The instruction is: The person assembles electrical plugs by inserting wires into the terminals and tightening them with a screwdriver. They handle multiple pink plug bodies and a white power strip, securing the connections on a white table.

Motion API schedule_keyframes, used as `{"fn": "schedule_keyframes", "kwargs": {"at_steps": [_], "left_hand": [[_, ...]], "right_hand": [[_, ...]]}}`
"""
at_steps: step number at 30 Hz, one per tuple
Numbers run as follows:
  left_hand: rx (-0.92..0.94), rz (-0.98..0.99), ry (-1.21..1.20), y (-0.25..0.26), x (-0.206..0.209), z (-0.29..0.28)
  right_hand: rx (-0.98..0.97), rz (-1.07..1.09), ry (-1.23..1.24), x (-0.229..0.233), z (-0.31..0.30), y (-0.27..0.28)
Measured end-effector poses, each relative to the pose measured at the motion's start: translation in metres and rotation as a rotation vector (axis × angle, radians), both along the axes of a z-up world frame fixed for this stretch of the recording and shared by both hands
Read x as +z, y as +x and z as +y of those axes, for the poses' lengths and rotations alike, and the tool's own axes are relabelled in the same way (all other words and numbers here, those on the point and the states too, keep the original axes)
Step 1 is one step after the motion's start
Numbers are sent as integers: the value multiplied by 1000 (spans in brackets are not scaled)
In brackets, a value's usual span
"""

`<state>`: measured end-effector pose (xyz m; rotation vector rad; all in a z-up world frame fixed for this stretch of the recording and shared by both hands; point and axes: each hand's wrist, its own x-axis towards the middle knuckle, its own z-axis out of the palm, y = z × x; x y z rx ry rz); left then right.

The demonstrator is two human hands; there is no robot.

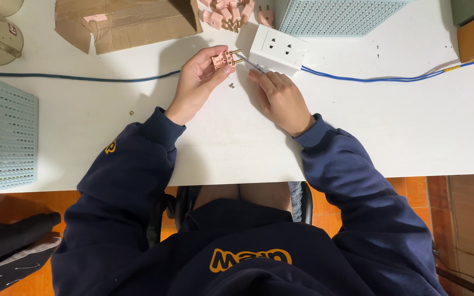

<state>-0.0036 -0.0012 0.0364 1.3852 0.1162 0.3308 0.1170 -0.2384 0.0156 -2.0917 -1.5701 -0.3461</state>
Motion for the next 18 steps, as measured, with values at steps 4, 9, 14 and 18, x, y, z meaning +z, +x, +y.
{"fn": "schedule_keyframes", "kwargs": {"at_steps": [4,9,14,18], "left_hand": [[-18,-4,25,-1,-2,-1],[-85,-38,62,-2,-2,-4],[-216,-37,186,-6,-2,-12],[-268,-6,186,-6,-8,-15]], "right_hand": [[22,210,11,14,-1,-2],[-32,615,339,24,-2,-2],[19,962,449,24,1,-1],[121,1007,384,17,3,-1]]}}
